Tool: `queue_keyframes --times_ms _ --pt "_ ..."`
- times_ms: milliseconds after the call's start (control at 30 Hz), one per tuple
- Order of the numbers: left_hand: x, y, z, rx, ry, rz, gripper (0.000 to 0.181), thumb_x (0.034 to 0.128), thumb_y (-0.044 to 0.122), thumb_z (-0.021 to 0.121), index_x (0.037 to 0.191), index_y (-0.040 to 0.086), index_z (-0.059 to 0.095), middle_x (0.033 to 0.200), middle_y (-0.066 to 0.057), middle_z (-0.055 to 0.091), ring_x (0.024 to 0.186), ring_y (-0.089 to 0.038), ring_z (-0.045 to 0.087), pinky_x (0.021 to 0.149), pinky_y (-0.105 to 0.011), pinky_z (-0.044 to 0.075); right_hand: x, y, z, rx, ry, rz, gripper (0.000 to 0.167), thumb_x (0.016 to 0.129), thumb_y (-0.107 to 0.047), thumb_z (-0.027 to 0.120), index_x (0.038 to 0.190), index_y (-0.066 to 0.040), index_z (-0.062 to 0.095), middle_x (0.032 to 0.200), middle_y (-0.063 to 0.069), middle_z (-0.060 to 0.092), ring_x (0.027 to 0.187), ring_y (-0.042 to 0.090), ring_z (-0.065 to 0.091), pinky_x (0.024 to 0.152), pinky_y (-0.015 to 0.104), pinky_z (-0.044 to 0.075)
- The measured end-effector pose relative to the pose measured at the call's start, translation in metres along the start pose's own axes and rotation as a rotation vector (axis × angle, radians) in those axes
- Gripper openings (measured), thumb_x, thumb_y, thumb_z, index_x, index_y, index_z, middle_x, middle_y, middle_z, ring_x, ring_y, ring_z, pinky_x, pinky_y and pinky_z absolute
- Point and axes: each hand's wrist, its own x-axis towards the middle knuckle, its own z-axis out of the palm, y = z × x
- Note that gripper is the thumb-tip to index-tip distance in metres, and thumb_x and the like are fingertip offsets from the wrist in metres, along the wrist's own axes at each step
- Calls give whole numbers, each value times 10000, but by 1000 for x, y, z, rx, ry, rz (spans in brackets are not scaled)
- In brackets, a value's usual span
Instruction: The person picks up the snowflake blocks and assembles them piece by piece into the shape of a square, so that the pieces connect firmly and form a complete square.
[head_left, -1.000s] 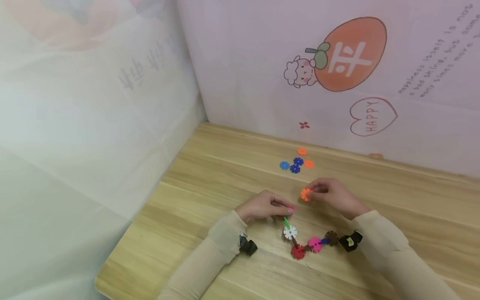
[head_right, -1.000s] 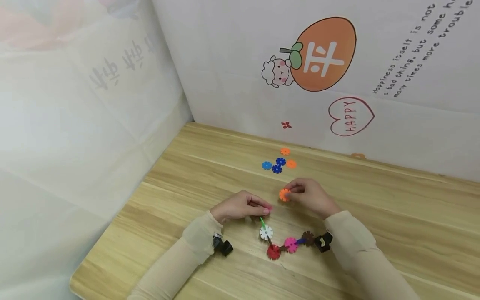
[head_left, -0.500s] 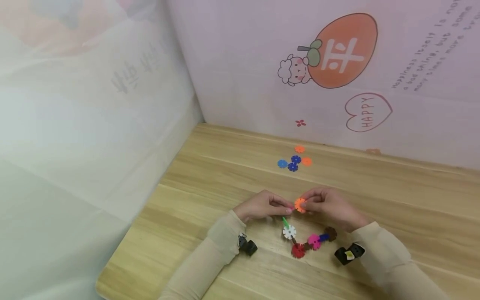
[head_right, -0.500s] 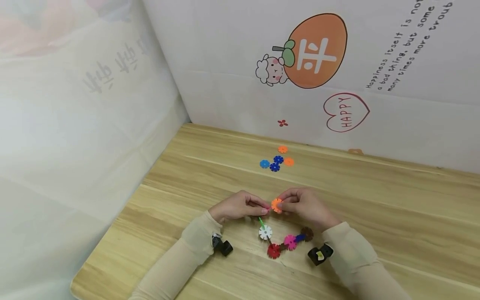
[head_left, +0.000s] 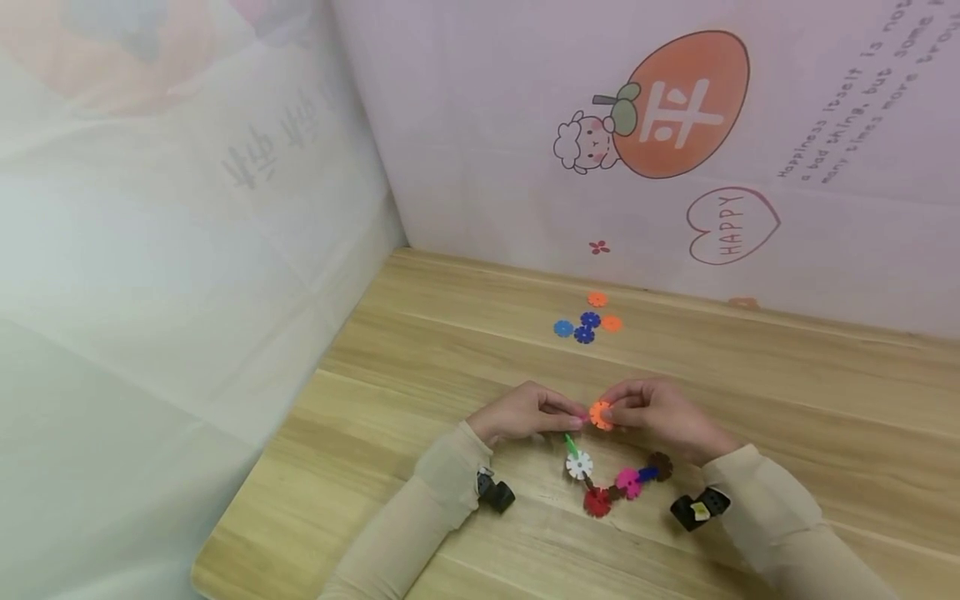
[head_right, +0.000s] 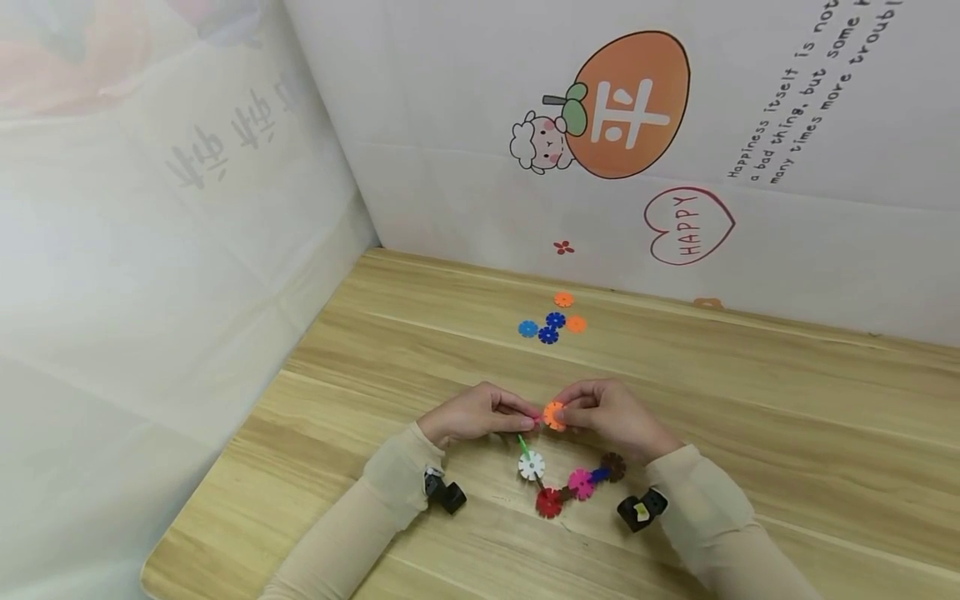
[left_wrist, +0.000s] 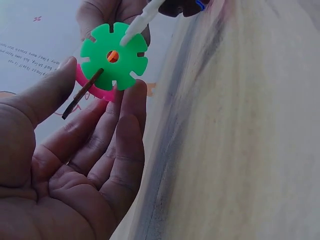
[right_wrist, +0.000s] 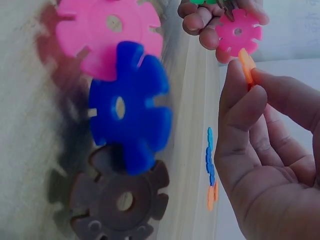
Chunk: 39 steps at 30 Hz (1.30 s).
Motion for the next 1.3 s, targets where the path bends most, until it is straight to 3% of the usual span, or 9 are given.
queue_keyframes --times_ms 300,533,667,967,1133,1300 --pt "-1 3 2 -19 8 -6 263 909 282 718 1148 176 741 1105 60 749 993 -7 652 944 -225 497 1 -4 2 -54 -17 -13 275 919 -193 703 1120 -5 686 965 83 738 921 219 686 793 281 575" --pt "-1 5 5 -16 19 -11 240 905 249 719 1122 152 751 1072 44 758 962 -10 653 955 -222 484 5 -4 2 -154 -27 -56 236 905 -245 723 1067 -73 730 997 51 752 946 178 681 833 249 546" --pt "0 5 6 -17 12 5 249 900 244 725 1127 143 747 1068 37 760 951 -10 659 935 -203 492 6 -3 1 -145 -33 -62 238 902 -240 727 1071 -72 728 996 58 753 957 182 681 855 240 534" --pt "-1 2 4 -71 -9 -11 242 891 221 746 1100 99 750 995 11 769 898 -52 689 867 -206 524 6 -6 1 -282 -41 -113 255 951 -314 658 1170 -194 708 1173 16 691 1142 236 614 945 400 537" --pt "-1 1 1 -68 15 -26 259 912 252 721 1121 98 739 998 4 764 909 -65 683 888 -222 518 10 -12 1 -252 -109 -126 310 974 -235 629 1248 -91 641 1126 50 693 1049 197 633 898 316 538" --pt "0 0 0 -63 56 -24 249 922 294 703 1102 125 739 973 27 753 885 -83 677 818 -240 537 16 -17 3 -211 -117 -142 254 952 -172 660 1168 -39 647 1047 63 702 973 176 647 829 237 545"
